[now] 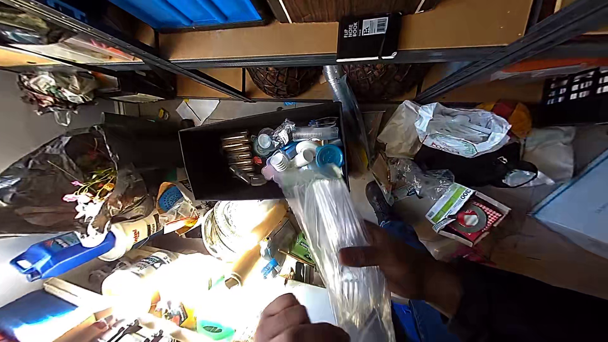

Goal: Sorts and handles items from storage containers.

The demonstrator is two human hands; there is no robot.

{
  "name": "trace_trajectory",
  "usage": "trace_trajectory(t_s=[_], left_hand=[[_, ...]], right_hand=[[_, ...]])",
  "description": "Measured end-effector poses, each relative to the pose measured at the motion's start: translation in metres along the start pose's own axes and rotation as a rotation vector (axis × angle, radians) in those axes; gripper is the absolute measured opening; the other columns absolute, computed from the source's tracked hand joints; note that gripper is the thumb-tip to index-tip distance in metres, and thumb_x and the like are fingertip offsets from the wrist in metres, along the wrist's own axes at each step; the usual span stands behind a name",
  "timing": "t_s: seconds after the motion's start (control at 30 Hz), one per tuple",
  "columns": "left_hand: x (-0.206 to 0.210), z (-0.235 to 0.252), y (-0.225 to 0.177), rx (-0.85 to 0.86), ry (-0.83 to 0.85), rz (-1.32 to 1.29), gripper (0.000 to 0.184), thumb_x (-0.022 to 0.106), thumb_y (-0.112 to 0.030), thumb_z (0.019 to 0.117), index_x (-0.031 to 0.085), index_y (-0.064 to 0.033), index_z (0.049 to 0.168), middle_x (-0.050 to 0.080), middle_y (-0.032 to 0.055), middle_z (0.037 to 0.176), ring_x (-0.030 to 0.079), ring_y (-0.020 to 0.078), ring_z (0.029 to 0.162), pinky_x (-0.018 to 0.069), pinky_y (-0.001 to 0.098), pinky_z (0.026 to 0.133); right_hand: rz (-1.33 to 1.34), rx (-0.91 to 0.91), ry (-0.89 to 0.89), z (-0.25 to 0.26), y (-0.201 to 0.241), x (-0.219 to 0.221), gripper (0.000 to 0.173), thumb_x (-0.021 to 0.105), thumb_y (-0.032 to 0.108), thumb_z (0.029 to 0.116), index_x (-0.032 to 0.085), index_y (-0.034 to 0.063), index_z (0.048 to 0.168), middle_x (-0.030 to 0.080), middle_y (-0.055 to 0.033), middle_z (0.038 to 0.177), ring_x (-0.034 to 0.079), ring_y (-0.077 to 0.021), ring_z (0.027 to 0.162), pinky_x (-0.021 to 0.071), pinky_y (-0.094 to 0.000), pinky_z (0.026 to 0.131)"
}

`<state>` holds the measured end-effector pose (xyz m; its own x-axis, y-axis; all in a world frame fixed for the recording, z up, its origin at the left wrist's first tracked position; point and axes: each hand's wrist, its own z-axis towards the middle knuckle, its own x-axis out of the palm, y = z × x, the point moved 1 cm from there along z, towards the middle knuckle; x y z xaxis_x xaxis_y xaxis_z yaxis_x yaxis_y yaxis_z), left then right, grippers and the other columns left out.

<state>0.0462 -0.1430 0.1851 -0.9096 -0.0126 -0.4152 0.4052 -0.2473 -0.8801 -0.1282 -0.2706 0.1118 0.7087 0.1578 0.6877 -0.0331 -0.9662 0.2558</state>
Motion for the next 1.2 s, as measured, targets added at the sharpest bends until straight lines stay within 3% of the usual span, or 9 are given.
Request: trace_trajectory(t_s=[0.1,0.13,0.23,0.3,0.4,0.7,0.87,1.03,1.2], left_hand=[[0.01,-0.006,0.004,-0.234,-0.365,0.037,0.029,0.051,-0.043,0.1056,0.063,-0.0217,0.089,0.068,-0.0079,0.09,0.064,0.0043,0.08,0.0522,0.0216,0.074],[0.018,-0.006,0.012,-0.347,-0.501,0.006,0.025,0.052,-0.043,0.106,0.068,-0.0244,0.102,0.07,-0.0109,0.098,0.066,0.0015,0.084,0.0539,0.0188,0.075],[0.034,0.002,0.035,-0.694,-0.626,-0.288,0.045,0.062,-0.049,0.0989,0.068,-0.0139,0.126,0.071,0.002,0.125,0.069,0.012,0.11,0.0585,0.0252,0.083],[0.04,0.007,0.04,-0.765,-0.604,-0.446,0.059,0.074,-0.049,0.0908,0.066,-0.0042,0.13,0.071,0.0083,0.126,0.069,0.0147,0.109,0.0594,0.0293,0.087],[0.046,0.021,0.038,-0.73,-0.665,-0.47,0.033,0.077,-0.028,0.0916,0.073,0.0001,0.108,0.074,0.0082,0.091,0.065,0.0083,0.066,0.0568,0.0225,0.06],[0.033,0.023,0.041,-0.597,-0.77,-0.431,0.015,0.068,-0.019,0.099,0.072,-0.0042,0.098,0.072,0.0066,0.082,0.066,0.008,0.063,0.0556,0.0195,0.057],[0.028,0.027,0.039,-0.595,-0.766,-0.536,0.036,0.078,-0.026,0.0915,0.068,-0.004,0.118,0.073,0.0087,0.1,0.063,0.0065,0.064,0.0539,0.0197,0.056],[0.016,0.047,0.033,-0.569,-0.825,-0.427,0.011,0.075,-0.018,0.0935,0.074,-0.008,0.098,0.075,0.0093,0.093,0.067,0.0088,0.066,0.0571,0.0203,0.058],[0.017,0.051,0.03,-0.524,-0.807,-0.447,0.012,0.075,-0.013,0.0926,0.074,-0.0038,0.101,0.074,0.0111,0.092,0.062,0.0071,0.061,0.0532,0.0191,0.054]], right_hand=[[-0.122,-0.197,-0.124,0.002,0.0,-0.012,0.064,0.089,0.018,0.0767,0.057,0.0065,0.131,0.073,-0.0081,0.112,0.073,-0.0183,0.104,0.0625,-0.0348,0.092],[-0.176,-0.272,-0.137,0.002,-0.001,-0.016,0.064,0.09,0.018,0.0765,0.058,0.0078,0.131,0.073,-0.0078,0.113,0.072,-0.0187,0.105,0.0621,-0.0352,0.093],[-0.313,-0.457,-0.145,0.002,-0.003,-0.024,0.066,0.091,0.018,0.0761,0.058,0.0102,0.133,0.073,-0.0076,0.114,0.072,-0.0206,0.106,0.0628,-0.0377,0.093],[-0.377,-0.525,-0.153,0.0,-0.004,-0.023,0.069,0.092,0.02,0.0754,0.057,0.0115,0.134,0.072,-0.0069,0.115,0.072,-0.0206,0.106,0.0632,-0.0374,0.093],[-0.433,-0.599,-0.17,-0.002,-0.006,-0.019,0.069,0.092,0.02,0.0765,0.056,0.0109,0.135,0.072,-0.0068,0.115,0.072,-0.0208,0.106,0.0634,-0.0373,0.093],[-0.479,-0.657,-0.183,-0.003,-0.01,-0.021,0.053,0.089,0.02,0.0802,0.064,0.0106,0.126,0.074,-0.0052,0.111,0.073,-0.0182,0.103,0.0637,-0.0352,0.091],[-0.543,-0.747,-0.162,-0.002,-0.013,-0.028,0.051,0.089,0.018,0.0809,0.064,0.0102,0.125,0.074,-0.0039,0.11,0.073,-0.0171,0.101,0.0638,-0.0345,0.091],[-0.615,-0.77,-0.191,-0.005,-0.019,-0.039,0.054,0.091,0.021,0.0786,0.064,0.011,0.125,0.074,-0.0015,0.11,0.073,-0.0149,0.101,0.0638,-0.0329,0.091],[-0.636,-0.853,-0.224,-0.004,-0.025,-0.047,0.056,0.092,0.021,0.0767,0.063,0.0151,0.124,0.074,0.0036,0.111,0.072,-0.0105,0.104,0.0629,-0.0303,0.092]])
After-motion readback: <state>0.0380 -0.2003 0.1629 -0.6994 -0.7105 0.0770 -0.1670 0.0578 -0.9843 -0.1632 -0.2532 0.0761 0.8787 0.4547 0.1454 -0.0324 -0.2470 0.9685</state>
